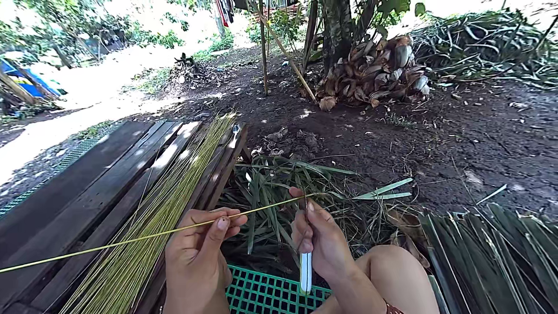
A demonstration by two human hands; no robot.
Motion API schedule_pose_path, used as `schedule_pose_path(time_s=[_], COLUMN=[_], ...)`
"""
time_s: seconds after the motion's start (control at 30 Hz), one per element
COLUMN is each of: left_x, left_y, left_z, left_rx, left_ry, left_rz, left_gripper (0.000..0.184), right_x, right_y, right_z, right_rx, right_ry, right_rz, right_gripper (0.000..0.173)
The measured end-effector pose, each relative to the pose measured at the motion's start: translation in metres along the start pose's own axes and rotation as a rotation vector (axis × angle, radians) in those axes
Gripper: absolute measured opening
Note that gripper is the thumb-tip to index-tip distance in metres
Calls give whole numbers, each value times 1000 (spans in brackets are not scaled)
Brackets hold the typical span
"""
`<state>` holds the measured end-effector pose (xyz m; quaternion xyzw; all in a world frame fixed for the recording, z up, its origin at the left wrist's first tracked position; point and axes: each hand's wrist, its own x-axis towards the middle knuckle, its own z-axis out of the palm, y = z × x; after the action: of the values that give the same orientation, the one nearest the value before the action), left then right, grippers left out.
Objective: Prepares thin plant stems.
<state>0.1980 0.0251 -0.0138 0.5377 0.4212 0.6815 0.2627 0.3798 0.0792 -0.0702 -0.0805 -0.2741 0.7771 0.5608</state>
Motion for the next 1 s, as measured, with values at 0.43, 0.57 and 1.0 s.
schedule_pose_path(time_s=[0.43,0.57,1.0], left_x=[-4,-7,-3], left_y=[-19,-22,-16], left_z=[18,22,15], left_rx=[34,53,208], left_ry=[-157,-207,-237], left_rz=[13,21,75], left_gripper=[12,12,7], right_x=[-13,-17,7], right_y=[2,5,-9], right_z=[-12,-6,-23], right_rx=[-92,-118,-188], right_ry=[-213,-287,-6], right_rz=[99,158,-23], right_gripper=[41,35,33])
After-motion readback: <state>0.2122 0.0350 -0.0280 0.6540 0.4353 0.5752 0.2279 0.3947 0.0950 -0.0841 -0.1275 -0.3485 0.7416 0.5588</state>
